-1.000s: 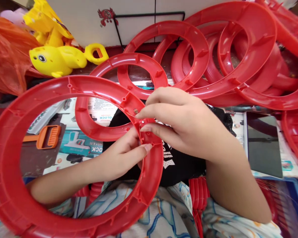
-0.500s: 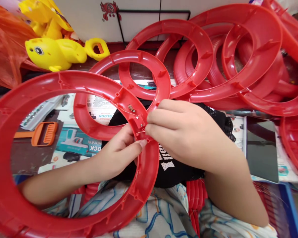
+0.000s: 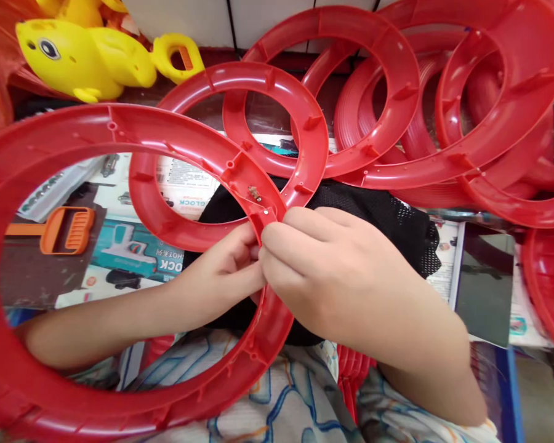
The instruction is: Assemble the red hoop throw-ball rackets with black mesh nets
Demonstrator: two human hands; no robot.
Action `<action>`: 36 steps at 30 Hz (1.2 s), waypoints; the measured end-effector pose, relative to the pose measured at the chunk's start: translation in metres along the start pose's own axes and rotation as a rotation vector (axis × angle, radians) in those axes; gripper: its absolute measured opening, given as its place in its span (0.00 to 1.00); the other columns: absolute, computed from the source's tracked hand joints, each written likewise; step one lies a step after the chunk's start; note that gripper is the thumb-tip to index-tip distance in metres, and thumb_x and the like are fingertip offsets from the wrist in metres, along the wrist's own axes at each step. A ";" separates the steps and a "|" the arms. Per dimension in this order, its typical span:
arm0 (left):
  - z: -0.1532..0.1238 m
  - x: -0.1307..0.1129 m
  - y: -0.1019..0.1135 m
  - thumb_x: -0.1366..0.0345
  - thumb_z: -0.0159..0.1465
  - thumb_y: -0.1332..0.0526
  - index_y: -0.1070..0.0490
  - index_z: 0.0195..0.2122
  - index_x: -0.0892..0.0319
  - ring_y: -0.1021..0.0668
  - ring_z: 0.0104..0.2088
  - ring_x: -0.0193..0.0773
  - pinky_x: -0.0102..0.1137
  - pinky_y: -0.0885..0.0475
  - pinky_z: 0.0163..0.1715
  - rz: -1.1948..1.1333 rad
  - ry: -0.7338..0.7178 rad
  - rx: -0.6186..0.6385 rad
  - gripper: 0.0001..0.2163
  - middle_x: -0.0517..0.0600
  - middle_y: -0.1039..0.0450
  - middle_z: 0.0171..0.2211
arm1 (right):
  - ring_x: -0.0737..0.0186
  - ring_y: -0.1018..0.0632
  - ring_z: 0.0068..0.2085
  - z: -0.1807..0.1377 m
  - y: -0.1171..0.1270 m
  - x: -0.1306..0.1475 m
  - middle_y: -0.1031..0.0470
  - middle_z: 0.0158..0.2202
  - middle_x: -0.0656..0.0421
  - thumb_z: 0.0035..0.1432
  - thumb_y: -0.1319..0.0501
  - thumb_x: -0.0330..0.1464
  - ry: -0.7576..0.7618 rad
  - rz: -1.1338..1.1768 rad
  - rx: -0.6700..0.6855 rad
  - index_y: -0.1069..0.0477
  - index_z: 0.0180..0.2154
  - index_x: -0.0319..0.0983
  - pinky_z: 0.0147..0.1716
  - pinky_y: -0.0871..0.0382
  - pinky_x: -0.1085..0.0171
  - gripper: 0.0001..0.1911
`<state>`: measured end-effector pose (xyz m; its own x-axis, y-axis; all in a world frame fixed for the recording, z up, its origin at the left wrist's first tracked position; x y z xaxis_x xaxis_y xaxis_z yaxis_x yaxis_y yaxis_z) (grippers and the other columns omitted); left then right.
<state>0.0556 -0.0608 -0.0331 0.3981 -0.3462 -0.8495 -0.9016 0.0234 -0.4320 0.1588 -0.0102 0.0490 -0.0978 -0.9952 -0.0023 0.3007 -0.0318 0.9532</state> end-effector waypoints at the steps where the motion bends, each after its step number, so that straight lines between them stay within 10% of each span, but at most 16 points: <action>1: 0.000 -0.001 -0.001 0.69 0.64 0.38 0.36 0.45 0.60 0.21 0.42 0.35 0.24 0.26 0.36 0.012 -0.014 0.004 0.10 0.49 0.25 0.41 | 0.60 0.27 0.31 0.001 0.000 0.001 0.25 0.29 0.57 0.68 0.54 0.21 -0.007 0.003 -0.004 0.26 0.28 0.36 0.29 0.32 0.59 0.22; 12: -0.005 0.002 -0.005 0.73 0.69 0.42 0.37 0.46 0.56 0.23 0.27 0.23 0.16 0.25 0.27 -0.158 -0.056 0.084 0.08 0.39 0.27 0.30 | 0.61 0.30 0.37 -0.007 -0.010 -0.025 0.26 0.37 0.55 0.66 0.45 0.25 0.018 0.052 -0.163 0.28 0.35 0.35 0.36 0.28 0.59 0.08; 36: -0.001 0.005 0.004 0.73 0.64 0.40 0.36 0.42 0.59 0.23 0.35 0.30 0.22 0.27 0.33 0.031 -0.024 -0.055 0.08 0.45 0.28 0.36 | 0.60 0.28 0.30 0.000 -0.009 -0.004 0.25 0.29 0.55 0.64 0.48 0.20 0.044 -0.099 -0.079 0.27 0.27 0.35 0.27 0.35 0.58 0.17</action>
<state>0.0534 -0.0636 -0.0385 0.3734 -0.3232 -0.8695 -0.9212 -0.0183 -0.3888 0.1561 -0.0058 0.0401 -0.0896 -0.9899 -0.1097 0.3656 -0.1352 0.9209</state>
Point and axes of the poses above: each hand's wrist, its own z-axis towards the middle knuckle, its own y-axis out of the back of the hand, x = y × z, the point moved 4 cm from there along z, towards the middle knuckle
